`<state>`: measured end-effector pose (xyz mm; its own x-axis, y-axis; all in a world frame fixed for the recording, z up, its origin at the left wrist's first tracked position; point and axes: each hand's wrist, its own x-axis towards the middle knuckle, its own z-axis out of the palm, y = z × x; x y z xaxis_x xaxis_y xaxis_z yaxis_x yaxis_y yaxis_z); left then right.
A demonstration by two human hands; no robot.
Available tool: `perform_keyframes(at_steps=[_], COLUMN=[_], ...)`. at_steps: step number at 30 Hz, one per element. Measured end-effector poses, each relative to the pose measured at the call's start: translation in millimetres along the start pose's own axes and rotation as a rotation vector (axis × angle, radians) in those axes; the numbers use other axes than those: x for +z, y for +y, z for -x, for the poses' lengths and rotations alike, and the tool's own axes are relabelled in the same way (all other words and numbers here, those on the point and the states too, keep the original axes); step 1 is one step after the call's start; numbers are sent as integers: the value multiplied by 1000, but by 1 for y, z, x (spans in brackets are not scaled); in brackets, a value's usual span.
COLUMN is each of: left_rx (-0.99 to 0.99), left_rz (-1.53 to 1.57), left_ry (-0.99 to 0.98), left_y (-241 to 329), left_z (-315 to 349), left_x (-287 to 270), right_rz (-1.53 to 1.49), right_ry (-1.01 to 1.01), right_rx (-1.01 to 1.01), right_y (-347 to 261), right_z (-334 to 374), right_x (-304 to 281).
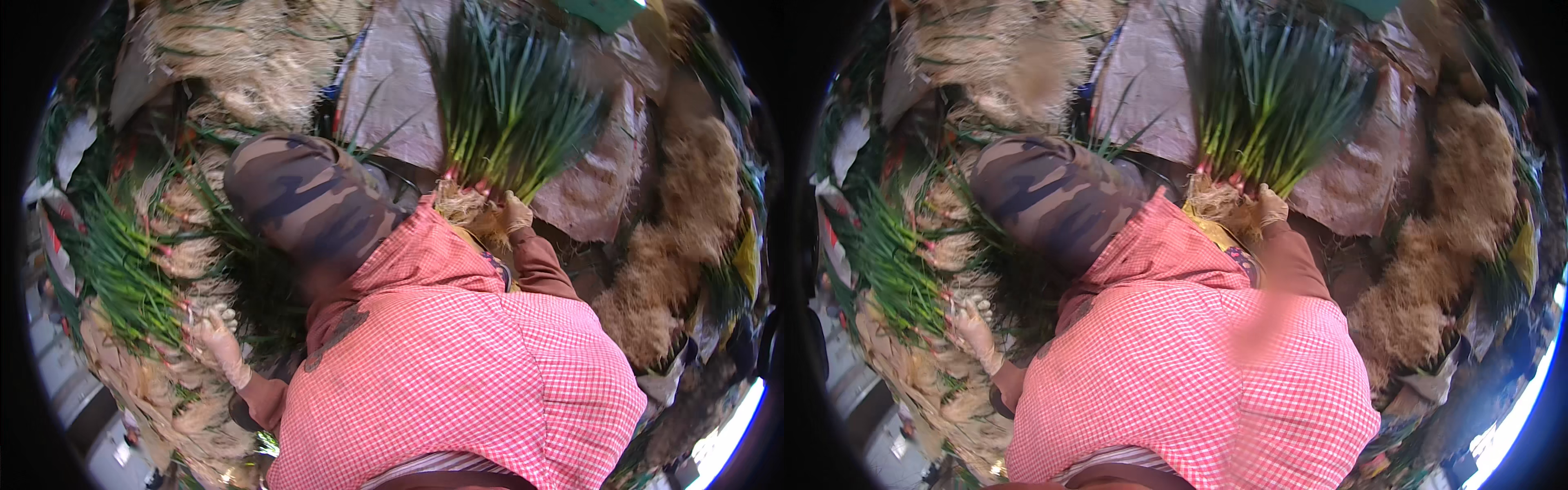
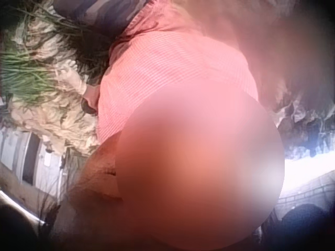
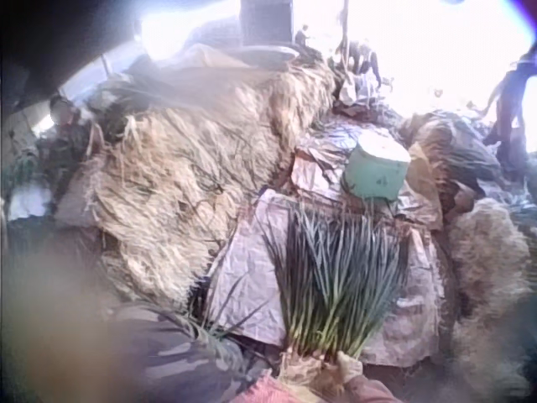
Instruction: The person sits on the floor and sorts green onions by hand, gathering them into bundles and placing them aside. The person repeatedly picks up onions, aligns them, and sets them down in a pile.
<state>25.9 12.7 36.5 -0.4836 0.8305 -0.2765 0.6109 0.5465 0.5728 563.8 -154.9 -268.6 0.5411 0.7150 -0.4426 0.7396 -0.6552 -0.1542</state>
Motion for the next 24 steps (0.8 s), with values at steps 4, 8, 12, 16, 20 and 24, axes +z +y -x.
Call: perform_keyframes(at_steps=[4,8,12,16,20,24], left_rx=[391,416,135,-29,58,325], left_rz=[-487,-204,215,-195,20,526], left_ry=[104,387,409,267,385,630], left_y=[0,-6,24,87,101,67], left_z=[8,-13,-50,-87,-100,-76], left_x=[-20,-46,-48,-26,-55,-88], right_rz=[-212,164,146,72,-682,-700], right_ry=[-211,-292,-213,-145,-198,435], right_rx=[-16,-117,-37,62,206,-560], right_y=[-36,-32,-28,-30,-64,-169], right_z=[-26,-49,-61,-62,-70,-67], right_x=[-6,-5,18,23,-40,-178])
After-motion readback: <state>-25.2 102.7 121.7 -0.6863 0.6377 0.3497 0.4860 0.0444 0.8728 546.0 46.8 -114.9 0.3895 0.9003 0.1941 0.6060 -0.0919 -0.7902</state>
